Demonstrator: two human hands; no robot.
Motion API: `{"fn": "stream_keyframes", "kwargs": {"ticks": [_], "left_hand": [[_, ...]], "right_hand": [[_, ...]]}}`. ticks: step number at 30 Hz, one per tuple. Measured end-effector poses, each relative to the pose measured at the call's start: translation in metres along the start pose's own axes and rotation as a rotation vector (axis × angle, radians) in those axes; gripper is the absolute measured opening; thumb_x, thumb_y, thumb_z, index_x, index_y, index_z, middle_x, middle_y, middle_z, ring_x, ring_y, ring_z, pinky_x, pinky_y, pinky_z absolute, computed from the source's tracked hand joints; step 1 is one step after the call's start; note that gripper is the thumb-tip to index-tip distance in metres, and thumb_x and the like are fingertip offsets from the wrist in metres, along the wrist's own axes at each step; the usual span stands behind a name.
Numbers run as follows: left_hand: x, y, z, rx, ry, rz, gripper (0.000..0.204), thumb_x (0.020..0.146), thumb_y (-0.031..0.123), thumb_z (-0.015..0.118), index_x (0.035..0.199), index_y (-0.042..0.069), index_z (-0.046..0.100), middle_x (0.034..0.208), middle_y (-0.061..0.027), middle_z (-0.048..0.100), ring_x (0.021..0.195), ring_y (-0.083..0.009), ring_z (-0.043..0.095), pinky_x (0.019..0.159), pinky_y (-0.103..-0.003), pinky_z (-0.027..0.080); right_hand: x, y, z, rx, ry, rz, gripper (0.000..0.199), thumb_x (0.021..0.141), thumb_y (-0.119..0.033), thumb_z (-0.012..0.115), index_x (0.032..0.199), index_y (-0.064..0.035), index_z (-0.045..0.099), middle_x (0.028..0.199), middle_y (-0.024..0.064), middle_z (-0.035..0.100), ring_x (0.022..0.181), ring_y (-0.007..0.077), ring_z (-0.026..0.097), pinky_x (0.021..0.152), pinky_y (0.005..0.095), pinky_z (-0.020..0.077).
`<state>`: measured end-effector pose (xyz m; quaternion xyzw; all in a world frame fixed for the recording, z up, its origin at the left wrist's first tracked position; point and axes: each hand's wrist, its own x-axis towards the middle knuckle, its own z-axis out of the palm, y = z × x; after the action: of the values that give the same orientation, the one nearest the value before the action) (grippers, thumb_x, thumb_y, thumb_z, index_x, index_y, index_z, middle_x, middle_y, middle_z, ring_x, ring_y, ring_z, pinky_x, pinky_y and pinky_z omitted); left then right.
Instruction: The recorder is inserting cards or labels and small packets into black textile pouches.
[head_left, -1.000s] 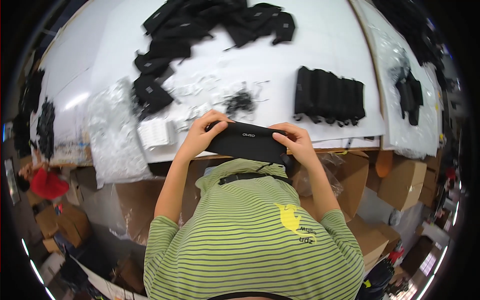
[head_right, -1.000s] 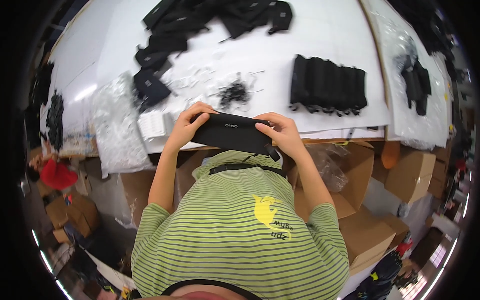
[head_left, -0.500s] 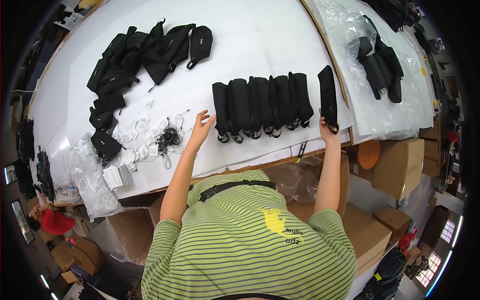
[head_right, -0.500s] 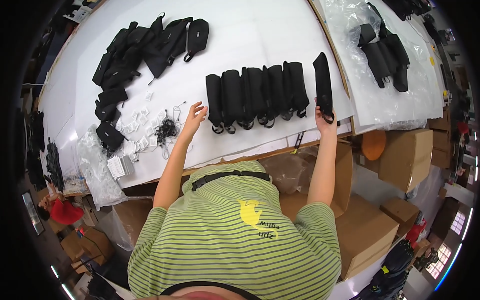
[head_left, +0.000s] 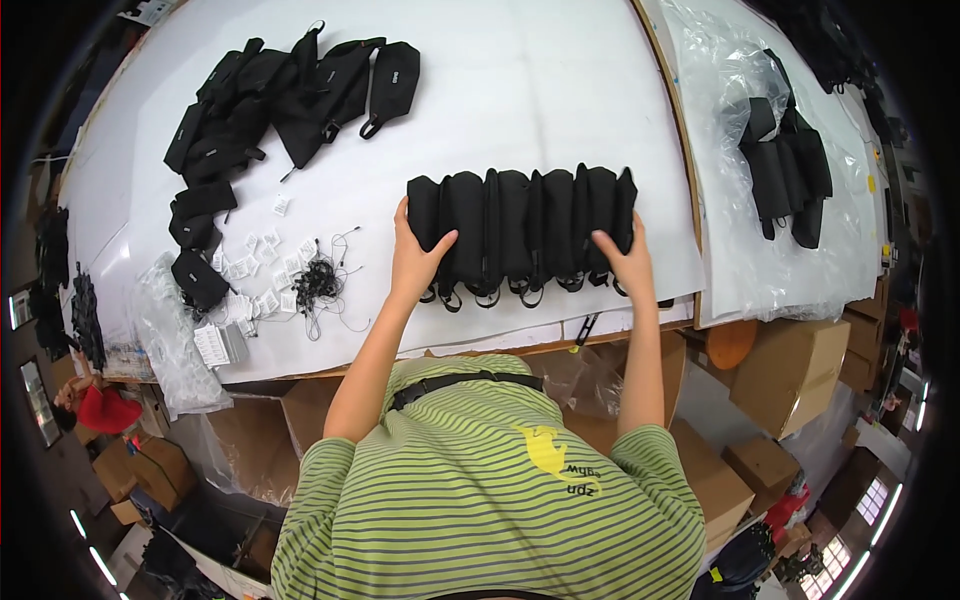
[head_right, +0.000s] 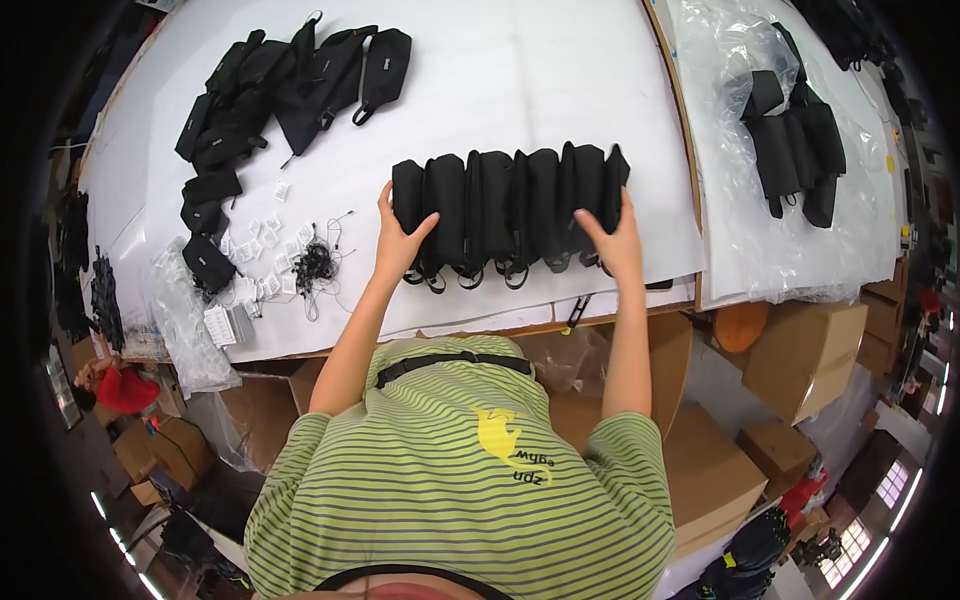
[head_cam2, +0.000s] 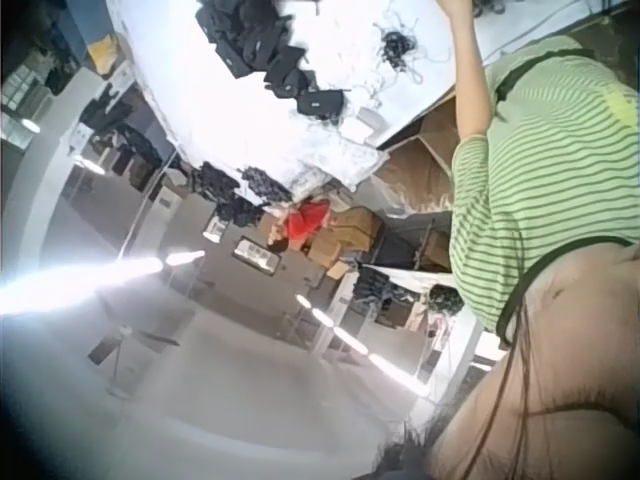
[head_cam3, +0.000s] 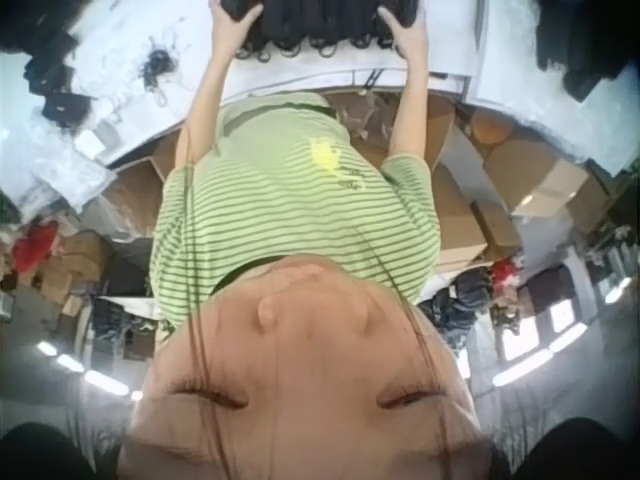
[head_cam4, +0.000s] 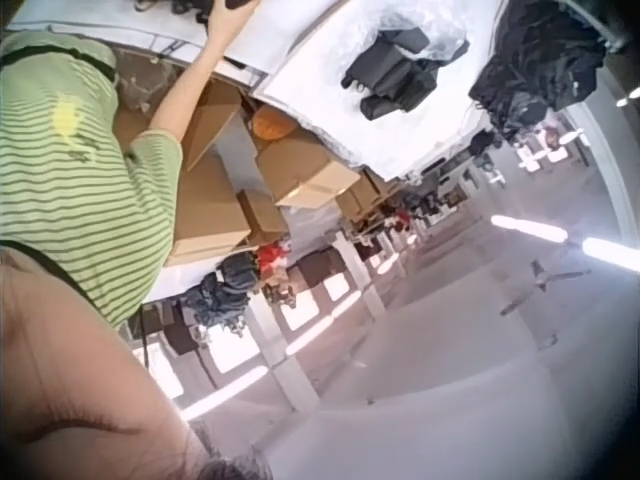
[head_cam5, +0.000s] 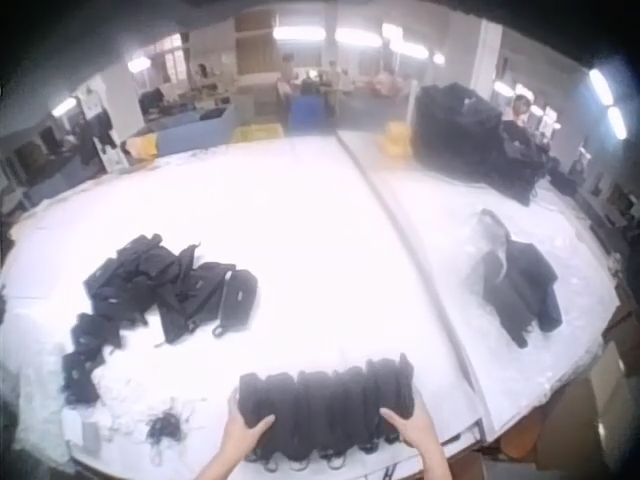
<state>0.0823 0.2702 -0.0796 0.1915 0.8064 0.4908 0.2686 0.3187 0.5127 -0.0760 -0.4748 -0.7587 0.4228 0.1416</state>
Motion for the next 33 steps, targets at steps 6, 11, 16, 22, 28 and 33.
{"fn": "stream_keyframes", "kwargs": {"ticks": [6, 11, 16, 22, 28, 33], "left_hand": [[-0.001, 0.011, 0.009, 0.073, 0.034, -0.049, 0.104, 0.068, 0.036, 0.079, 0.140, 0.002, 0.012, 0.129, -0.0284, 0.041, 0.114, -0.0331, 0.051, 0.095, -0.037, 0.043], [0.002, 0.016, 0.007, 0.059, -0.014, -0.174, 0.110, 0.065, 0.041, 0.080, 0.140, 0.003, 0.008, 0.117, -0.0283, 0.052, 0.103, -0.0353, 0.058, 0.088, -0.037, 0.048], [0.003, 0.012, 0.013, 0.079, 0.010, -0.205, 0.107, 0.065, 0.043, 0.079, 0.139, 0.003, 0.013, 0.117, -0.0278, 0.052, 0.103, -0.0352, 0.058, 0.087, -0.037, 0.048], [0.009, -0.021, 0.016, 0.058, -0.022, -0.231, 0.089, 0.062, 0.046, 0.080, 0.126, -0.001, 0.038, 0.112, -0.0238, 0.056, 0.099, -0.0331, 0.059, 0.086, -0.038, 0.047], [0.007, -0.002, 0.030, -0.082, -0.068, -0.237, 0.082, 0.061, 0.043, 0.081, 0.119, -0.002, 0.044, 0.107, -0.0209, 0.060, 0.099, -0.0301, 0.060, 0.087, -0.037, 0.047], [0.005, -0.007, 0.040, -0.200, -0.127, -0.187, 0.086, 0.062, 0.037, 0.083, 0.124, -0.003, 0.039, 0.115, -0.0198, 0.055, 0.106, -0.0275, 0.056, 0.091, -0.035, 0.045]], "right_hand": [[0.000, -0.011, 0.011, -0.116, -0.034, -0.014, 0.091, 0.065, -0.026, 0.077, 0.139, -0.0086, 0.027, 0.121, 0.0273, 0.051, 0.109, 0.0365, 0.055, 0.089, 0.0388, 0.0462], [0.000, -0.010, 0.004, 0.084, -0.152, 0.086, 0.088, 0.066, -0.022, 0.076, 0.138, -0.0080, 0.028, 0.114, 0.0216, 0.058, 0.104, 0.0321, 0.058, 0.088, 0.0380, 0.0463], [-0.007, -0.018, 0.020, 0.153, -0.113, 0.113, 0.089, 0.067, -0.028, 0.079, 0.137, -0.0050, 0.029, 0.110, 0.0203, 0.060, 0.101, 0.0295, 0.060, 0.087, 0.0341, 0.0471], [0.010, 0.007, 0.020, 0.372, -0.188, 0.420, 0.070, 0.070, -0.033, 0.079, 0.121, 0.0046, 0.050, 0.108, 0.0151, 0.062, 0.097, 0.0201, 0.060, 0.082, 0.0295, 0.0481], [-0.001, -0.015, 0.027, 0.407, -0.187, 0.387, 0.057, 0.071, -0.028, 0.078, 0.114, 0.0040, 0.057, 0.102, 0.0118, 0.064, 0.089, 0.0180, 0.061, 0.080, 0.0279, 0.0475], [-0.014, -0.022, 0.031, 0.506, -0.307, 0.458, 0.051, 0.073, -0.024, 0.077, 0.110, 0.0056, 0.058, 0.101, 0.0117, 0.064, 0.088, 0.0173, 0.061, 0.078, 0.0278, 0.0480]]}}
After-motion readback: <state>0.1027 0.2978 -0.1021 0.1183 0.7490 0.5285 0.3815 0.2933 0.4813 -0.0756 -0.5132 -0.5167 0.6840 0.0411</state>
